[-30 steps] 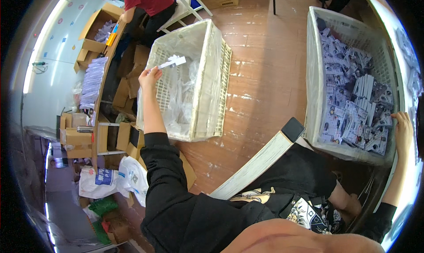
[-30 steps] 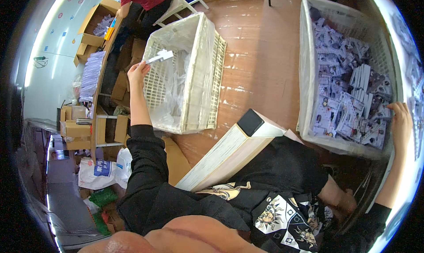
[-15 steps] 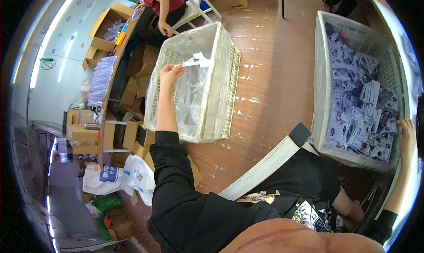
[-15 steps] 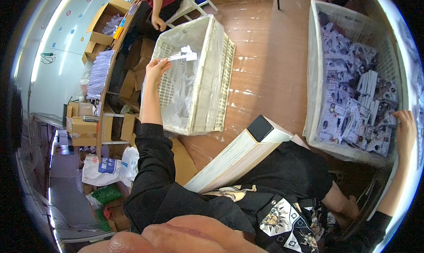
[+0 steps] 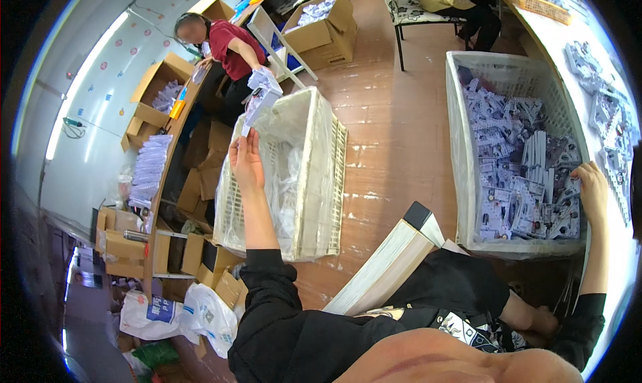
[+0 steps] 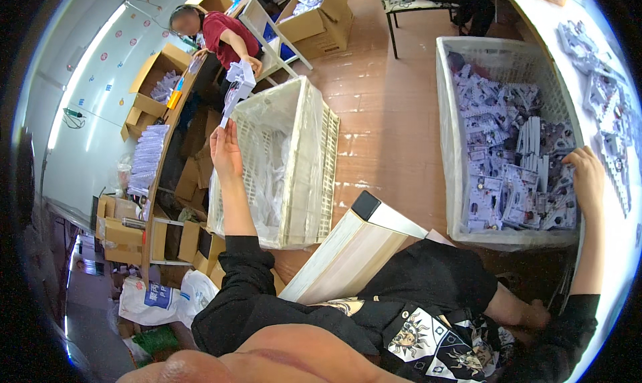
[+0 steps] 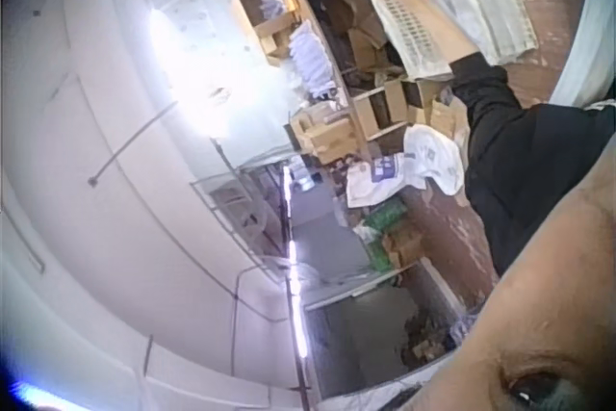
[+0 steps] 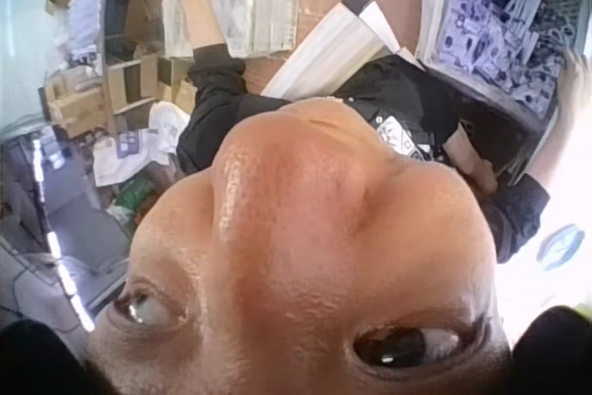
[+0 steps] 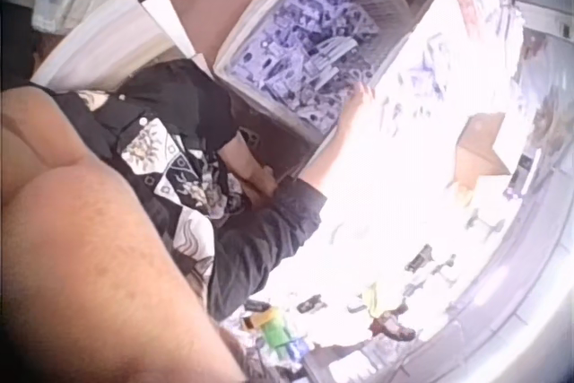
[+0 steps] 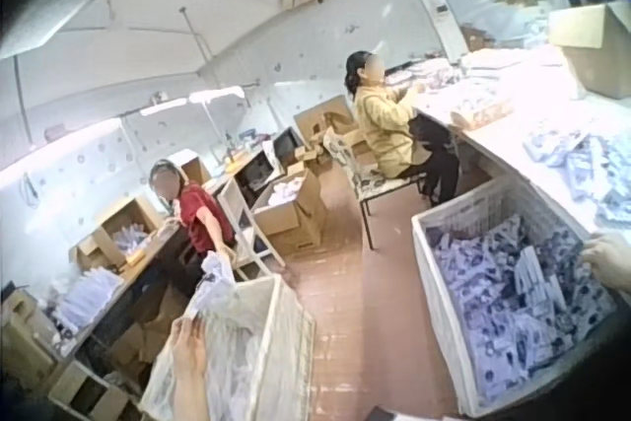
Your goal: The person applies a substance to small components using a brush, fits motor pieces into plastic casings to assemble toy frames by hand, and arranges the assembled pieces inside a storage bin.
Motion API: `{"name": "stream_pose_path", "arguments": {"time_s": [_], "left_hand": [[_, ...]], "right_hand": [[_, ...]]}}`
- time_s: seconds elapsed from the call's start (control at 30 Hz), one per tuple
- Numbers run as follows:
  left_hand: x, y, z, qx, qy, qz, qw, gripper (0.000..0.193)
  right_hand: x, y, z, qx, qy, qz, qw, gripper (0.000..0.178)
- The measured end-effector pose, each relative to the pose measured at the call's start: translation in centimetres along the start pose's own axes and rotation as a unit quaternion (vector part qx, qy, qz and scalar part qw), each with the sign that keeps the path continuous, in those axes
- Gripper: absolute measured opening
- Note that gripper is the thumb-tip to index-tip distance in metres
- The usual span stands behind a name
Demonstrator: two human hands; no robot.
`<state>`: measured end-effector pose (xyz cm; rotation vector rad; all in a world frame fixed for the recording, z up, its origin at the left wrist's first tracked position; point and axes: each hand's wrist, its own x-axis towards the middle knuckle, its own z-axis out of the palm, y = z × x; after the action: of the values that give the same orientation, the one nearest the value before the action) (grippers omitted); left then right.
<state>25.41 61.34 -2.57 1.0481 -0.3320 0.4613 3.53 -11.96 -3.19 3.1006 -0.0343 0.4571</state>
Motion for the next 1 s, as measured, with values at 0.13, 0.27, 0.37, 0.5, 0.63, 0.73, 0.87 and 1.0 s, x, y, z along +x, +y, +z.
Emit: {"name": "stream_pose_path", "arguments": {"time_s": [0.13,0.27,0.37,0.5,0.63,0.73,0.87,1.0], "left_hand": [[0.1,0.2,0.5,0.001,-0.023,0.002,1.0,0.012],[0.0,0.1,0.1,0.01,-0.018,-0.002,1.0,0.012],[0.1,-0.1,0.0,0.01,-0.017,-0.003,1.0,0.012],[1.3,-1.1,-1.1,0.034,0.01,0.003,0.999,0.01],[4.6,-1.3,-2.6,0.216,0.104,0.069,0.968,0.009],[4.5,-0.2,-2.3,0.364,0.15,0.103,0.913,0.012],[2.0,-0.3,-1.3,0.364,0.098,0.101,0.921,0.012],[-0.7,-2.6,1.7,0.137,-0.034,-0.054,0.989,0.014]], "right_hand": [[0.0,0.1,0.2,0.004,0.004,0.02,1.0,0.022],[-0.1,0.2,0.7,-0.011,0.007,0.027,1.0,0.021],[0.0,0.4,0.8,-0.013,0.002,0.025,1.0,0.02],[-0.1,1.1,1.4,-0.007,0.008,0.009,1.0,0.021],[0.1,0.5,0.8,-0.014,0.003,-0.003,1.0,0.02],[0.1,1.1,1.5,-0.011,0.004,-0.001,1.0,0.02],[-0.4,1.1,1.3,-0.014,0.005,0.005,1.0,0.023],[-0.4,-1.4,2.2,0.017,0.074,-0.033,0.997,0.03]]}}
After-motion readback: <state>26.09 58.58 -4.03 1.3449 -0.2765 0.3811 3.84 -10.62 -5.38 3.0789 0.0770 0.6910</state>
